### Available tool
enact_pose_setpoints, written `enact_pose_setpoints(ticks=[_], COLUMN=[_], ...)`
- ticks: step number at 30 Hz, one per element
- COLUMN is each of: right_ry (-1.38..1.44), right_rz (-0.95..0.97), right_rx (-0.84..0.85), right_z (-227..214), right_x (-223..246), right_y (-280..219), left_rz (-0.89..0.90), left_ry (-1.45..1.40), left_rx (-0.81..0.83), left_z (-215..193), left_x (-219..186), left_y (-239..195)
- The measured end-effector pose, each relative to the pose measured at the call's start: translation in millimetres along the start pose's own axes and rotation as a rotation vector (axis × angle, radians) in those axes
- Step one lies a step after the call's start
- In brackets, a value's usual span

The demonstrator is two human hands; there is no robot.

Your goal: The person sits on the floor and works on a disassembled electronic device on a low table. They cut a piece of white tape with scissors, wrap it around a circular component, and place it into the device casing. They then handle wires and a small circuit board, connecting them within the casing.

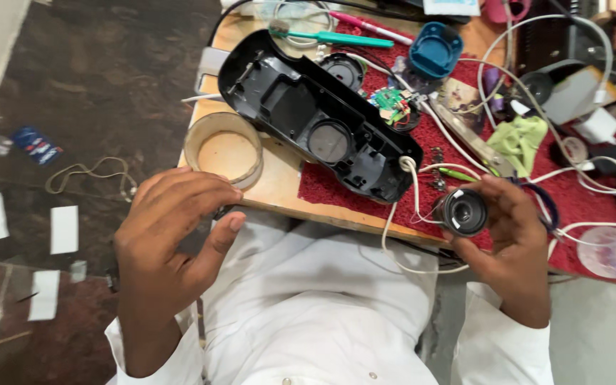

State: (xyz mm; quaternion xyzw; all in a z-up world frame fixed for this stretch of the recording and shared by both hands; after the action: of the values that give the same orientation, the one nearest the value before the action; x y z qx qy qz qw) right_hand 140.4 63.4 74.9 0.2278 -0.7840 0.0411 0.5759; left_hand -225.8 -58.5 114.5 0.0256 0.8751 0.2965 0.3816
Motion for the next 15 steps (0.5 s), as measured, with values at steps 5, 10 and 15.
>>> enact_pose_setpoints(ticks=[5,10,15], right_ry=[0.160,0.316,0.130], right_rz=[-0.040,-0.108,-0.157], right_rx=[-0.098,-0.153,0.065], right_z=[-12,-15,-12], right_x=[19,33,72], right_y=[3,37,88], left_rz=[0.043,0.070,0.071], left_ry=[-0.090,-0.145,-0.168], left_rx=[-0.001,0.006,0.007], left_z=[11,19,18], left_x=[6,7,9], left_y=[2,1,-3])
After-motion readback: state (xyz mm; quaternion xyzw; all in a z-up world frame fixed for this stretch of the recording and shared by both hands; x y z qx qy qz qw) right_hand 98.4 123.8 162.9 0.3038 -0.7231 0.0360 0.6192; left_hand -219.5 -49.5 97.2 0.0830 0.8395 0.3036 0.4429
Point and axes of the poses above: each hand's wrist, its own y-axis towards the middle knuckle, its own z-axis out of the palm, x = y × z, the point moved 1 cm from there along y, towards the middle knuckle
